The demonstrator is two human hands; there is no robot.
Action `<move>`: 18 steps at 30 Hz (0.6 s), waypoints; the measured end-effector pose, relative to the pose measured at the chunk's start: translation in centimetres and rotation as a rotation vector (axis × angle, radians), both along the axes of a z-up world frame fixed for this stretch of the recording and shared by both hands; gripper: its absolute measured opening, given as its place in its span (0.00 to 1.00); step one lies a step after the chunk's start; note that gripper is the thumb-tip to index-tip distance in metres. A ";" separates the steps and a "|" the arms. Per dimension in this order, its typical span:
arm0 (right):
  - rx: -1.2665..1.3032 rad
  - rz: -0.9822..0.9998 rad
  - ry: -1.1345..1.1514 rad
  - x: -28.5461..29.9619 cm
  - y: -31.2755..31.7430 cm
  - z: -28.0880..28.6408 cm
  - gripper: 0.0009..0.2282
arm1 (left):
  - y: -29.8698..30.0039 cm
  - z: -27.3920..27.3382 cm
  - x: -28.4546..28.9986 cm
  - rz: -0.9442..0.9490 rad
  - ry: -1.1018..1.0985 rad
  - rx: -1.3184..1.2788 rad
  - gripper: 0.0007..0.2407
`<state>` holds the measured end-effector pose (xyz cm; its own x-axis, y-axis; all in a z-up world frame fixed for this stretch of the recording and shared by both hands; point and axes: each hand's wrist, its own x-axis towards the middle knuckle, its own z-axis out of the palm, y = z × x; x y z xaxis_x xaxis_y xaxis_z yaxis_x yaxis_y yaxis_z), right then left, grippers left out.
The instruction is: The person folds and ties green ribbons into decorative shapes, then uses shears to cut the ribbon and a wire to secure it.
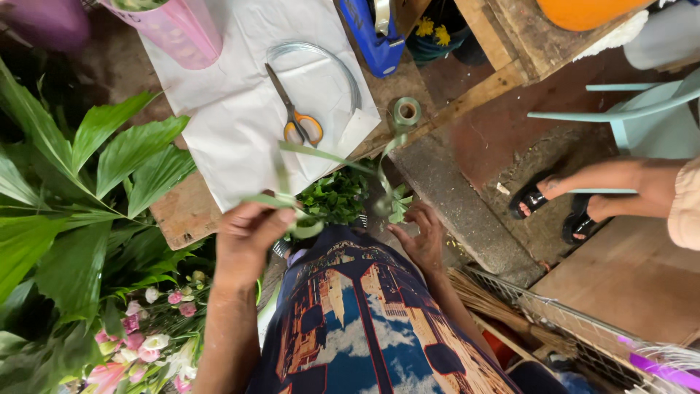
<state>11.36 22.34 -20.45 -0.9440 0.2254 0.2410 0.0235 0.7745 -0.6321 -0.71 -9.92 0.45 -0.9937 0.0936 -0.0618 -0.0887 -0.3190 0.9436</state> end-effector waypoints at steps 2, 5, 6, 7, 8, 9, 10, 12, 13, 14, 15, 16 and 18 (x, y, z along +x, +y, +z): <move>-0.121 -0.087 -0.068 0.3 -1.8 4.2 0.25 | 1.5 2.1 0.4 -0.288 0.074 0.026 0.05; -0.098 0.007 0.078 -1.9 -0.8 5.8 0.16 | 3.4 1.0 -0.2 -0.373 0.082 -0.120 0.05; -0.108 0.014 0.069 -2.7 -1.2 7.4 0.16 | 4.3 0.7 -0.7 -0.366 0.072 -0.129 0.05; -0.222 0.057 0.162 -3.6 -1.6 9.0 0.13 | 5.1 0.4 -1.2 -0.366 0.018 -0.106 0.05; -0.327 0.095 0.263 -4.8 -1.6 10.7 0.11 | 6.2 0.1 -2.1 -0.371 -0.026 -0.076 0.05; -0.329 0.096 0.263 -5.8 -2.1 12.5 0.11 | 6.7 0.1 -2.3 -0.370 -0.026 -0.078 0.05; -0.343 0.167 0.323 -6.6 -2.6 14.4 0.10 | 7.3 0.0 -2.4 -0.384 -0.078 -0.029 0.05; -0.354 0.233 0.382 -8.0 -3.2 17.4 0.09 | 8.3 1.0 -2.4 -0.403 -0.132 0.020 0.06; -0.371 0.354 0.382 -8.6 -3.4 18.5 0.09 | 8.6 2.0 -2.3 -0.444 -0.124 0.051 0.05; -0.391 0.479 0.379 -9.3 -3.8 19.6 0.10 | 8.7 3.0 -2.1 -0.480 -0.118 0.081 0.05; -0.395 0.477 0.375 -9.5 -4.0 20.0 0.10 | 8.9 2.5 -1.9 -0.480 -0.124 0.079 0.05; -0.378 0.495 0.342 -9.8 -4.2 20.4 0.10 | 9.0 2.1 -1.7 -0.474 -0.131 0.127 0.04; -0.367 0.521 0.304 -10.1 -4.5 21.0 0.12 | 8.9 1.5 -1.3 -0.457 -0.143 0.174 0.04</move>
<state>1.30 17.83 0.56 -0.8541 -0.1203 0.5060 -0.5113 0.3727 -0.7744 -2.04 -0.99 1.93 -0.8315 0.5379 -0.1389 -0.3801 -0.3683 0.8484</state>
